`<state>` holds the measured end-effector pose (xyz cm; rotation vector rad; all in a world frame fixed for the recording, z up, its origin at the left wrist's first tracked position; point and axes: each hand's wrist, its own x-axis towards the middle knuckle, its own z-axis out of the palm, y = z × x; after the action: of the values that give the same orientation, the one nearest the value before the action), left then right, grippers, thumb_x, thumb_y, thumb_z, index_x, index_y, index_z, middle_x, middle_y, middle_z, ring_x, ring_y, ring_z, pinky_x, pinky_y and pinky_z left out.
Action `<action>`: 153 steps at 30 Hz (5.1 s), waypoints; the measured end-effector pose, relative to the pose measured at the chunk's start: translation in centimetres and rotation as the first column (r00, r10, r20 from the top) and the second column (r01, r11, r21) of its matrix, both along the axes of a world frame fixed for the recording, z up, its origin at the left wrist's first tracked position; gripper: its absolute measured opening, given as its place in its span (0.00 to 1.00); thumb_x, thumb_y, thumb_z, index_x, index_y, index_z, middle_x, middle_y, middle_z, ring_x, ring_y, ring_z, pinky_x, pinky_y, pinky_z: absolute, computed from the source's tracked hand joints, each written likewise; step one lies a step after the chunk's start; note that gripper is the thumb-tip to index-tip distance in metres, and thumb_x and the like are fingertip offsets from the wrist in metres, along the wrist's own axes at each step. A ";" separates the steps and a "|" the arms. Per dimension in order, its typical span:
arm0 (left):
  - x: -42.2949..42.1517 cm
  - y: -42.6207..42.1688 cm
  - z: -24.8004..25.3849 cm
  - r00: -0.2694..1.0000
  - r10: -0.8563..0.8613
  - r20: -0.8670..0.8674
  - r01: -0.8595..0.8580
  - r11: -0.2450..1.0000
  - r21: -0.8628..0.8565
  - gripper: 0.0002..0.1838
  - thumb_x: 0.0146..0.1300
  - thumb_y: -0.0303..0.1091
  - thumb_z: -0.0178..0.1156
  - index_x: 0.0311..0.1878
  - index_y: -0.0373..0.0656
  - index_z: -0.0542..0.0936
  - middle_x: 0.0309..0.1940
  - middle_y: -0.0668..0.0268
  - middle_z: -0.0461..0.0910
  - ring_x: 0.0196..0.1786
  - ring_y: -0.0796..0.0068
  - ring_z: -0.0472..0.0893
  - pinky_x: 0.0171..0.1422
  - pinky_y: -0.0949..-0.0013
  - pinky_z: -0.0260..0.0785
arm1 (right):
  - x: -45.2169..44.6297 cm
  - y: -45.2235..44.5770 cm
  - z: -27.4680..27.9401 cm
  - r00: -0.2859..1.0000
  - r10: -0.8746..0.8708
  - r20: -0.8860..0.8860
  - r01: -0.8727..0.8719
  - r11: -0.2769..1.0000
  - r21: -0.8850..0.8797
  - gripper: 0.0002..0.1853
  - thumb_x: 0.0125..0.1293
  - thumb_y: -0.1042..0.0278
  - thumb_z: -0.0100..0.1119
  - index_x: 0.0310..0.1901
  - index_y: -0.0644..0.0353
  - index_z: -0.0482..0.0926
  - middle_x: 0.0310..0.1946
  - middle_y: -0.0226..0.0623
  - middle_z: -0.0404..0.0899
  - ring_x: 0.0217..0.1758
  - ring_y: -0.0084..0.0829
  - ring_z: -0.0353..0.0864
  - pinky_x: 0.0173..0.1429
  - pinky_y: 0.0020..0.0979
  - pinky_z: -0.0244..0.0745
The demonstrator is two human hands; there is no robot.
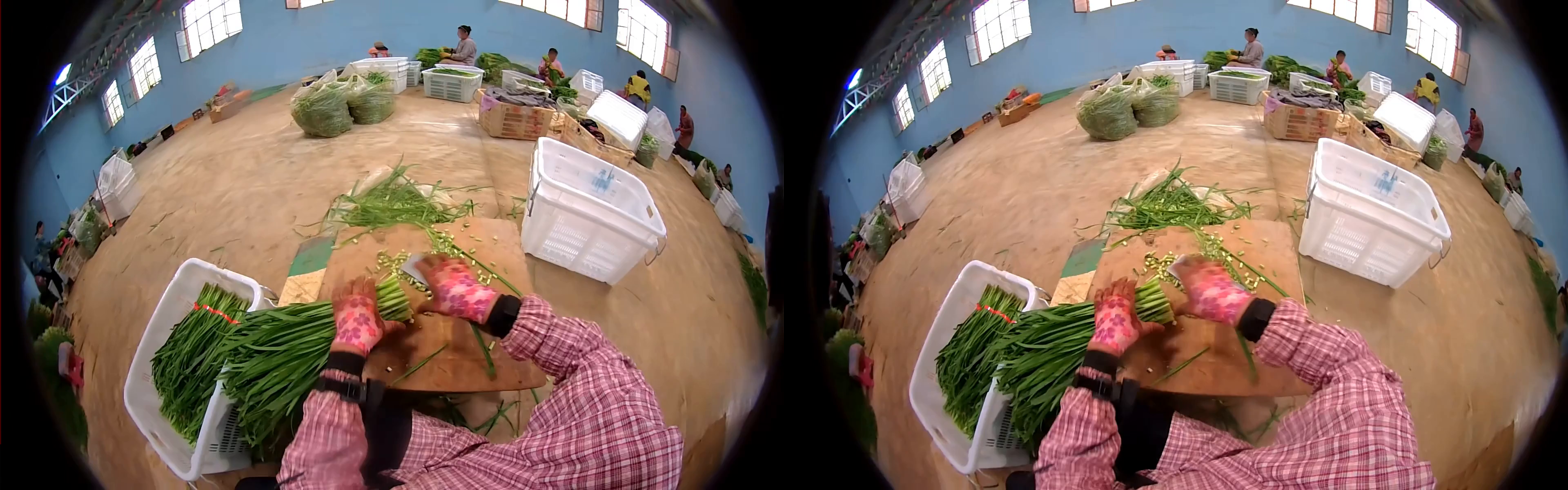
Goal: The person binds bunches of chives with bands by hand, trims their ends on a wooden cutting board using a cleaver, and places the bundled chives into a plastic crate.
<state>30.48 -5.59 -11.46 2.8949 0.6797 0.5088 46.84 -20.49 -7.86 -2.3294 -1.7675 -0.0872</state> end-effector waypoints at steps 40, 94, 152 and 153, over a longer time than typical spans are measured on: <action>-9.3 -12.0 -5.1 0.641 0.754 0.145 0.677 -0.467 -0.569 0.25 0.74 0.49 0.56 0.60 0.37 0.75 0.51 0.59 0.82 0.48 0.65 0.84 0.53 0.61 0.80 | -7.1 -6.7 -4.0 -0.298 -0.059 -0.953 -0.040 0.998 -0.049 0.21 0.75 0.57 0.55 0.60 0.65 0.75 0.49 0.33 0.82 0.49 0.21 0.81 0.53 0.25 0.75; -17.4 0.5 6.9 0.093 0.774 0.626 0.914 0.182 -0.361 0.42 0.63 0.68 0.56 0.66 0.40 0.73 0.66 0.55 0.74 0.67 0.52 0.71 0.75 0.47 0.60 | -10.7 0.5 5.5 0.154 0.487 -0.859 -0.190 0.868 0.458 0.16 0.75 0.65 0.54 0.55 0.68 0.78 0.48 0.39 0.84 0.43 0.28 0.84 0.48 0.29 0.79; -42.1 -11.2 -1.6 -0.540 0.602 0.588 0.794 0.596 0.119 0.31 0.71 0.49 0.55 0.72 0.44 0.69 0.72 0.58 0.67 0.74 0.54 0.65 0.79 0.44 0.53 | -37.9 9.4 6.4 -0.235 0.651 -0.722 -0.517 0.545 0.660 0.08 0.69 0.77 0.60 0.48 0.65 0.82 0.36 0.32 0.83 0.38 0.17 0.79 0.43 0.22 0.75; -42.0 -11.4 -1.5 -0.531 0.606 0.593 0.797 0.595 0.105 0.31 0.71 0.49 0.55 0.72 0.44 0.69 0.72 0.58 0.67 0.74 0.54 0.65 0.79 0.45 0.53 | -38.4 9.6 6.4 -0.247 0.670 -0.700 -0.503 0.529 0.684 0.08 0.68 0.77 0.60 0.48 0.65 0.82 0.36 0.31 0.83 0.38 0.17 0.79 0.43 0.22 0.74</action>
<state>-11.51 -16.95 -12.94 0.2725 -0.2374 1.7356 8.45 -10.92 -1.47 -0.4947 -1.6319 1.1794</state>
